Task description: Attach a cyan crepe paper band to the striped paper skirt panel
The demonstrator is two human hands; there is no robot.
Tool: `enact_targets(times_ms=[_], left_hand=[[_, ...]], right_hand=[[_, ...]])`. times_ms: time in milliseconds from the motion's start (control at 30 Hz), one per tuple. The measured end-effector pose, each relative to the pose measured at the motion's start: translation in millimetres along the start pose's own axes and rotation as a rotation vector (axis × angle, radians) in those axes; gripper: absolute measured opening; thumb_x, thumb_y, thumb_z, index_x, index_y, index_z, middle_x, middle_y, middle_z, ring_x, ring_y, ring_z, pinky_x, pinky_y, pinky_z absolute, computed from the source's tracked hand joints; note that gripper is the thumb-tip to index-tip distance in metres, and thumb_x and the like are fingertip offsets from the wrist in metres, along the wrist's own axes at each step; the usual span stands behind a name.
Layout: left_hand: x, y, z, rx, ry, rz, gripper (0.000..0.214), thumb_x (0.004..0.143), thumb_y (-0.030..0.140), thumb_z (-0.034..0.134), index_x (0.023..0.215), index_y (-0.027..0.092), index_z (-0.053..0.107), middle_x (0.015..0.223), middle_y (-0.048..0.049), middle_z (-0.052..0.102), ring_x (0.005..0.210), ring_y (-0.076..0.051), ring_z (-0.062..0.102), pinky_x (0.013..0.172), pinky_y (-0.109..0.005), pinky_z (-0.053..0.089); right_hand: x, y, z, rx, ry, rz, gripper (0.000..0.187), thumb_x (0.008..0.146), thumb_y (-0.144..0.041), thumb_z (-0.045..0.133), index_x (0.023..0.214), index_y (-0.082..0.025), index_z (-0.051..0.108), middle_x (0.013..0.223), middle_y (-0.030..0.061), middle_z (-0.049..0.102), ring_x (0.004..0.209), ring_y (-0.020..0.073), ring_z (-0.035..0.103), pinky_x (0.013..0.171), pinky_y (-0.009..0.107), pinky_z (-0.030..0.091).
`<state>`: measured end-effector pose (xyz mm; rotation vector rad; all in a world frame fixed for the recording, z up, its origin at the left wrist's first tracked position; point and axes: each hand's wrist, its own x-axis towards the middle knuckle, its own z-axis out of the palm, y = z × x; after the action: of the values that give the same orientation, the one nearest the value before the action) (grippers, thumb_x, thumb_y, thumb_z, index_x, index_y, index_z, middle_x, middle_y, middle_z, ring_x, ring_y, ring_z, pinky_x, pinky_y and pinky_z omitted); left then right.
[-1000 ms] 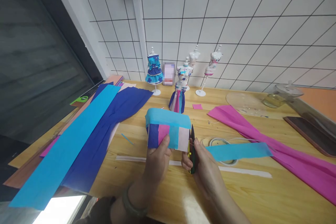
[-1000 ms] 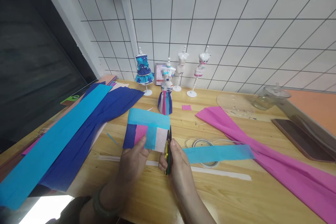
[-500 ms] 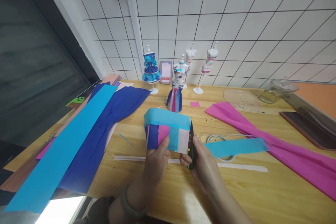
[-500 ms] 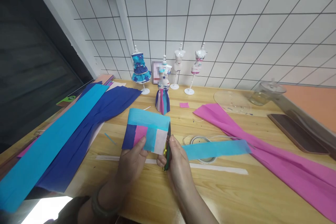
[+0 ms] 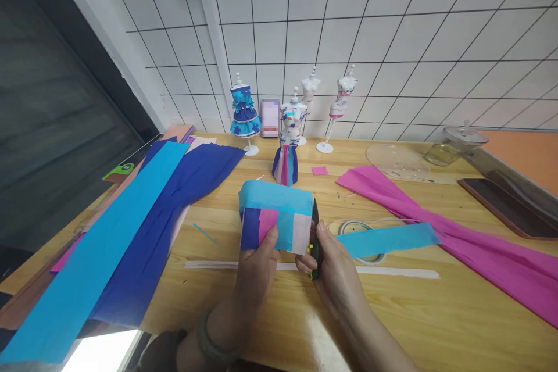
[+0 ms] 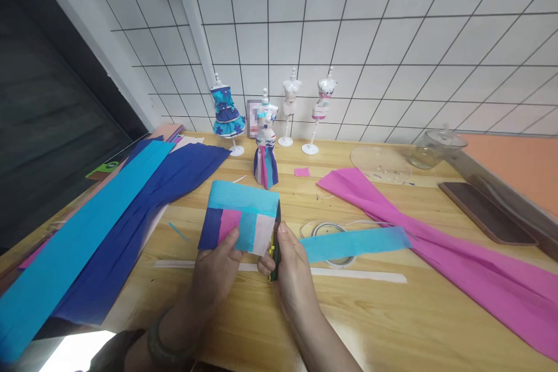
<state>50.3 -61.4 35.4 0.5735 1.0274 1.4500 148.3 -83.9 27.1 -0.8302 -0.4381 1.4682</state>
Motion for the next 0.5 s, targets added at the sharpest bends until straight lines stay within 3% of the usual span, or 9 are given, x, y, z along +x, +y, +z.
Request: enact_targets(times_ms=[133, 367, 500], left_hand=[[0.2, 0.6, -3.3, 0.069, 0.037, -0.069, 0.019, 0.047, 0.023, 0.081, 0.054, 0.019, 0.063, 0.056, -0.0003, 0.059, 0.057, -0.016, 0.057, 0.061, -0.026, 0.050], [0.5, 5.2, -5.8, 0.140, 0.035, -0.057, 0.018, 0.046, 0.020, 0.081, 0.052, 0.020, 0.064, 0.046, 0.0022, 0.053, 0.042, -0.011, 0.047, 0.045, -0.022, 0.043], [-0.2, 6.1, -5.1, 0.123, 0.036, -0.061, 0.017, 0.047, 0.020, 0.081, 0.052, 0.020, 0.064, 0.049, 0.0014, 0.057, 0.045, -0.012, 0.050, 0.046, -0.023, 0.045]], right_hand=[[0.5, 0.2, 0.2, -0.024, -0.017, -0.001, 0.034, 0.081, -0.051, 0.056, 0.075, -0.018, 0.051, 0.060, -0.0062, 0.039, 0.044, 0.0050, 0.026, 0.043, 0.022, 0.021], [1.1, 2.2, -1.0, -0.023, -0.016, -0.013, 0.034, 0.079, -0.051, 0.057, 0.074, -0.019, 0.050, 0.060, -0.0064, 0.039, 0.044, 0.0052, 0.025, 0.043, 0.022, 0.021], [0.3, 2.6, -1.2, -0.012, -0.027, -0.031, 0.032, 0.082, -0.049, 0.055, 0.073, -0.018, 0.050, 0.059, -0.0064, 0.037, 0.045, 0.0052, 0.024, 0.044, 0.022, 0.021]])
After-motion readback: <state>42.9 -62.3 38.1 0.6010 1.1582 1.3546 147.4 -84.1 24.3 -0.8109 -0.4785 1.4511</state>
